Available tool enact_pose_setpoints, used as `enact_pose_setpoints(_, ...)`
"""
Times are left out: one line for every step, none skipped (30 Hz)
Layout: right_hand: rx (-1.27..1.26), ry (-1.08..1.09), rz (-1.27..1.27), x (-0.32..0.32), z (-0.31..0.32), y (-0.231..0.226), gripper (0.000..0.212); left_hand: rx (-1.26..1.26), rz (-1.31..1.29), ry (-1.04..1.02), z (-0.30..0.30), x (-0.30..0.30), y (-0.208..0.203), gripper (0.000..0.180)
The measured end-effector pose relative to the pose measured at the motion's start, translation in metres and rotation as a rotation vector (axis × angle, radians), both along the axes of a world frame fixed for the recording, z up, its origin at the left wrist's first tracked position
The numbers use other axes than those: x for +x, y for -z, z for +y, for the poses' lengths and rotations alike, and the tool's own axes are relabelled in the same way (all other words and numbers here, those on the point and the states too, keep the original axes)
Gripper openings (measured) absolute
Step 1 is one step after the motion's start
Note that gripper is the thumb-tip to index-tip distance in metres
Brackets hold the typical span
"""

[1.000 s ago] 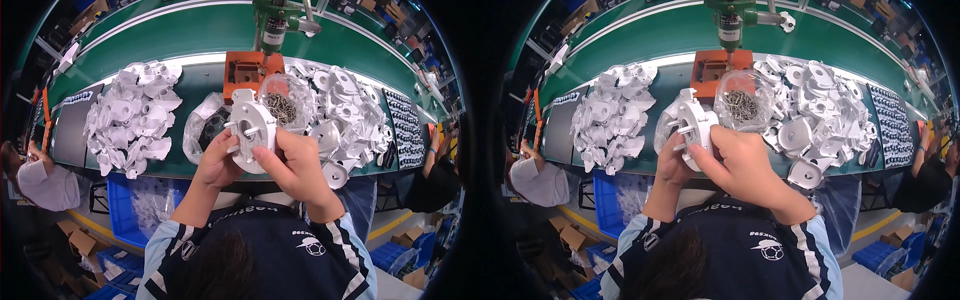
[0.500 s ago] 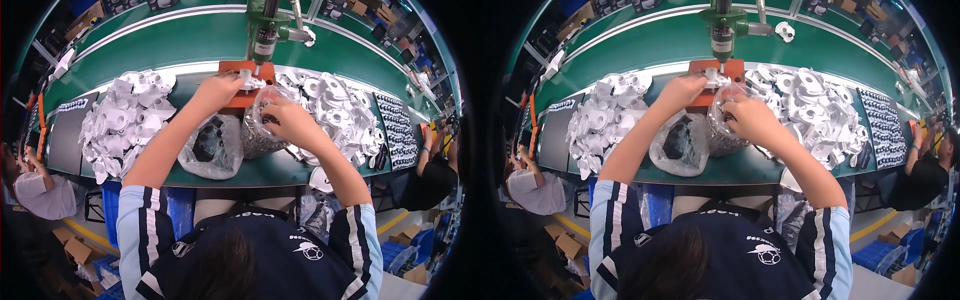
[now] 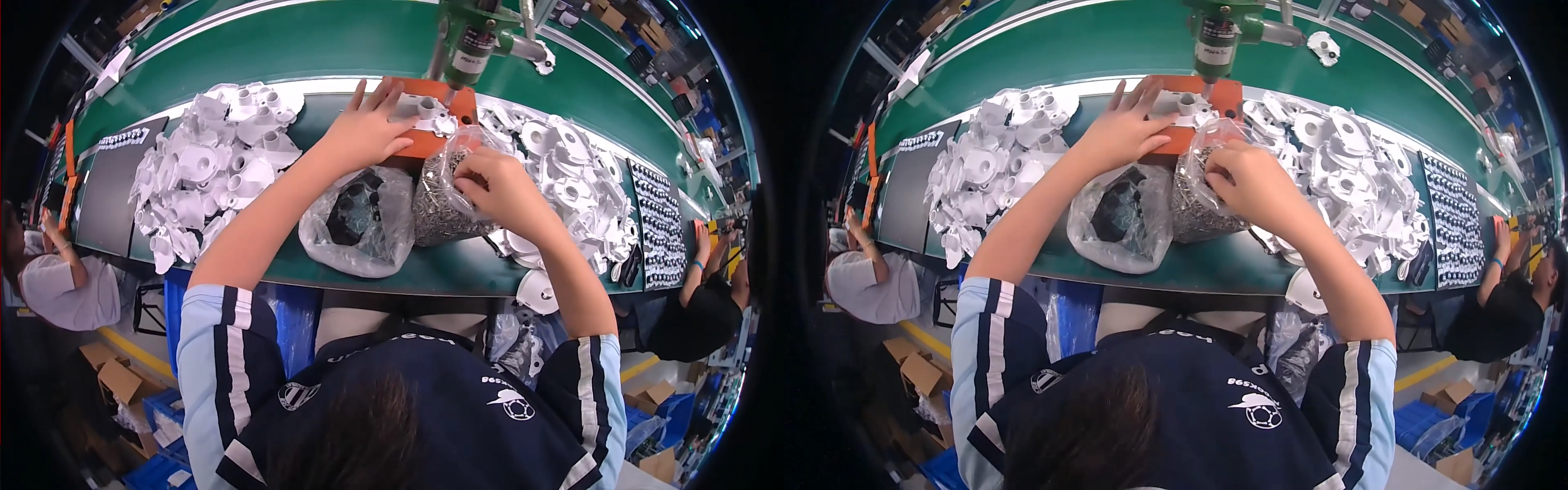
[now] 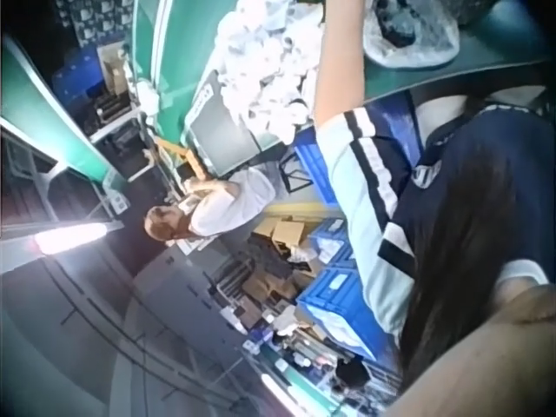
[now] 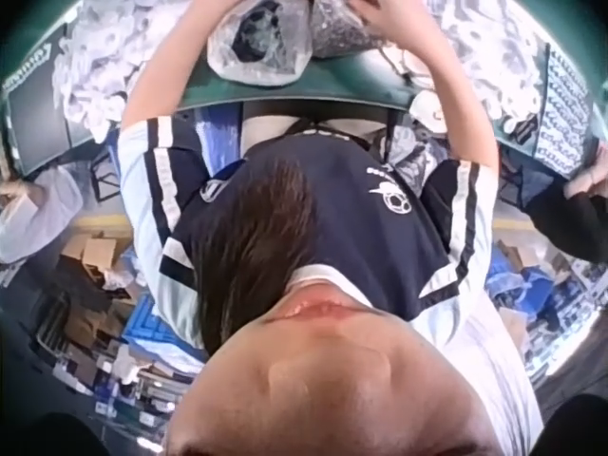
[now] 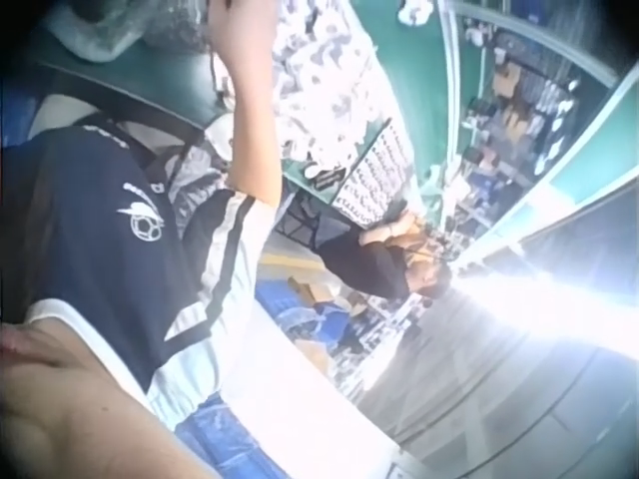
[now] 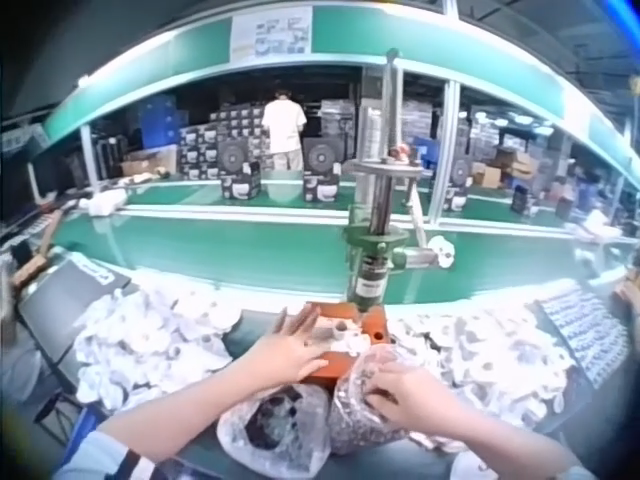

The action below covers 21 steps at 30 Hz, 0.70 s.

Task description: Assembling small white plastic components using a manual press on a factory assembly line.

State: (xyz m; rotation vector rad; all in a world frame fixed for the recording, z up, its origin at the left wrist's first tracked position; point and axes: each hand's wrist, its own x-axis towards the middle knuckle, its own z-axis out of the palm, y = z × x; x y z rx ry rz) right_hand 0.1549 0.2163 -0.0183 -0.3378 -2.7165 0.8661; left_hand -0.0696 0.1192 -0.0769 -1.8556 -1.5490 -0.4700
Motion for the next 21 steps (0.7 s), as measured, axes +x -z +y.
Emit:
enact_pose_setpoints(0.000, -0.013, 0.001, 0.000, 0.001, -0.001, 0.010, 0.000, 0.001, -0.013, -0.010, 0.005, -0.006, 0.024)
enact_pose_setpoints(-0.058, -0.007, 0.011, 0.004, 0.004, -0.002, 0.009, -0.139, -0.220, -0.005, -0.018, 0.014, -0.012, 0.024)
enact_pose_setpoints(-0.125, -0.015, 0.025, 0.004, 0.005, -0.002, 0.008, -0.284, -0.438, -0.012, -0.033, 0.020, -0.013, 0.025)
enact_pose_setpoints(-0.182, -0.002, 0.021, 0.002, 0.005, -0.004, 0.008, -0.378, -0.484, -0.069, -0.049, 0.025, -0.013, 0.024)
enact_pose_setpoints(-0.186, -0.008, 0.020, 0.001, 0.005, -0.005, 0.008, -0.470, -0.533, -0.123, -0.068, 0.030, -0.010, 0.022)
enact_pose_setpoints(-0.246, 0.031, -0.035, 0.001, 0.006, -0.007, 0.008, -0.604, -0.541, -0.197, -0.088, 0.037, -0.008, 0.020)
enact_pose_setpoints(-0.305, 0.068, -0.089, 0.000, 0.007, -0.009, 0.007, -0.737, -0.546, -0.272, -0.105, 0.044, -0.007, 0.018)
enact_pose_setpoints(-0.306, 0.062, -0.087, -0.001, 0.007, -0.010, 0.007, -0.736, -0.545, -0.279, -0.116, 0.049, -0.004, 0.018)
enact_pose_setpoints(-0.327, 0.050, -0.113, -0.002, 0.009, -0.011, 0.008, -0.796, -0.571, -0.284, -0.124, 0.052, 0.002, 0.020)
enact_pose_setpoints(-0.349, 0.039, -0.138, -0.004, 0.010, -0.011, 0.008, -0.855, -0.597, -0.289, -0.128, 0.052, 0.007, 0.021)
enact_pose_setpoints(-0.349, 0.044, -0.134, -0.005, 0.012, -0.010, 0.008, -0.829, -0.582, -0.266, -0.130, 0.051, 0.009, 0.018)
enact_pose_setpoints(-0.393, -0.001, -0.108, -0.008, 0.013, -0.007, 0.010, -0.830, -0.576, -0.262, -0.130, 0.048, 0.010, 0.018)
enact_pose_setpoints(-0.436, -0.047, -0.082, -0.009, 0.014, -0.004, 0.011, -0.802, -0.547, -0.238, -0.131, 0.045, 0.010, 0.016)
enact_pose_setpoints(-0.434, -0.050, -0.075, -0.010, 0.015, -0.001, 0.011, -0.770, -0.517, -0.221, -0.131, 0.042, 0.010, 0.015)
enact_pose_setpoints(-0.461, -0.062, -0.068, -0.012, 0.017, 0.001, 0.013, -0.767, -0.511, -0.226, -0.131, 0.041, 0.010, 0.015)
enact_pose_setpoints(-0.488, -0.077, -0.062, -0.013, 0.018, 0.002, 0.015, -0.767, -0.499, -0.195, -0.130, 0.039, 0.010, 0.014)
enact_pose_setpoints(-0.539, -0.068, -0.058, -0.015, 0.017, 0.002, 0.015, -0.767, -0.487, -0.173, -0.131, 0.035, 0.010, 0.013)
enact_pose_setpoints(-0.592, -0.062, -0.054, -0.015, 0.016, 0.002, 0.015, -0.766, -0.481, -0.190, -0.131, 0.032, 0.011, 0.013)
enact_pose_setpoints(-0.560, -0.068, -0.040, -0.014, 0.018, 0.004, 0.013, -0.736, -0.530, -0.164, -0.128, 0.029, 0.011, 0.013)
enact_pose_setpoints(-0.508, -0.037, -0.065, -0.012, 0.018, 0.001, 0.012, -0.703, -0.579, -0.135, -0.125, 0.028, 0.011, 0.014)
enact_pose_setpoints(-0.456, -0.006, -0.089, -0.010, 0.018, -0.002, 0.011, -0.661, -0.668, -0.100, -0.124, 0.027, 0.011, 0.016)
